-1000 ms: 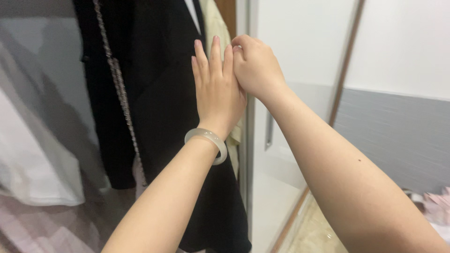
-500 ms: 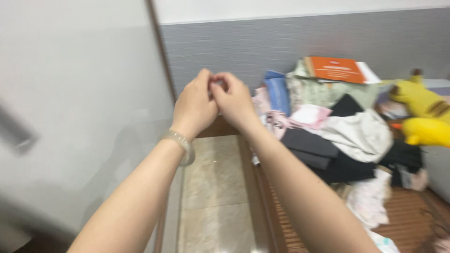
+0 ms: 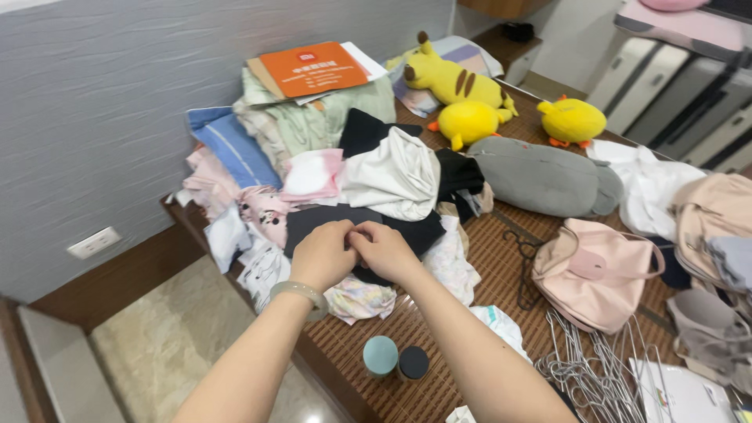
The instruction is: The person folds a pink top on a table, sorts through papers and folders on a bed, and then hangs two handbags and a pair of white pants inside a closet.
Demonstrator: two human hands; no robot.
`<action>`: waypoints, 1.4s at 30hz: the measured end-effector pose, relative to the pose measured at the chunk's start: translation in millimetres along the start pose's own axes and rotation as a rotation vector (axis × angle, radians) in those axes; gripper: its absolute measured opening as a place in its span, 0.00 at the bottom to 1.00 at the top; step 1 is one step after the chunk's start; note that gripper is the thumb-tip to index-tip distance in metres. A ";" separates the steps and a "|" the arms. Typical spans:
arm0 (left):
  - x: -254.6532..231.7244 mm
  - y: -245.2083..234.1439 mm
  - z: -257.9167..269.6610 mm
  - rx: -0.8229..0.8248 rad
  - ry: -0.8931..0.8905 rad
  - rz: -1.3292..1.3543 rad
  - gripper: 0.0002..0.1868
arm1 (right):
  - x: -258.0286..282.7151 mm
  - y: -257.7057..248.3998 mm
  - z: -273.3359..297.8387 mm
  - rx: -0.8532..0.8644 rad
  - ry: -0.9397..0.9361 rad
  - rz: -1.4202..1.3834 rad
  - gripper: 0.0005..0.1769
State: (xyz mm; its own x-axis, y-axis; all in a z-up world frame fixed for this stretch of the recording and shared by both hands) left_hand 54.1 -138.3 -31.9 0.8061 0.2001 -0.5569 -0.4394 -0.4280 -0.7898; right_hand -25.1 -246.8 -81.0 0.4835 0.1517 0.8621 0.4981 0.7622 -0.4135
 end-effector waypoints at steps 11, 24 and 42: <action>96.8 123.3 -142.8 0.263 0.064 0.082 0.21 | -112.0 -51.2 -98.0 -0.313 0.348 -0.042 0.19; 213.2 248.5 -196.6 0.438 0.145 -0.190 0.25 | -254.2 -59.3 -144.5 -0.475 0.754 -0.211 0.29; 216.1 253.7 -231.0 0.110 0.152 0.447 0.31 | -226.6 -86.0 -162.9 -0.942 0.187 -0.743 0.33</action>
State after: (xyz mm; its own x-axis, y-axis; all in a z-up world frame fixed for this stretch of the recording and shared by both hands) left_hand 208.3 -407.3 -293.3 0.5741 -0.1170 -0.8104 -0.7886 -0.3453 -0.5088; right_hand -60.2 -449.3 -288.5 -0.0847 -0.2800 0.9563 0.9887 -0.1426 0.0458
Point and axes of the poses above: each hand's wrist, its own z-axis away from the middle knuckle, its own y-axis out of the palm, x = y × z, the point moved 6 cm from there along -z, towards the middle knuckle, and after that the axes turned 12 degrees about y, right-handed, at the moved point
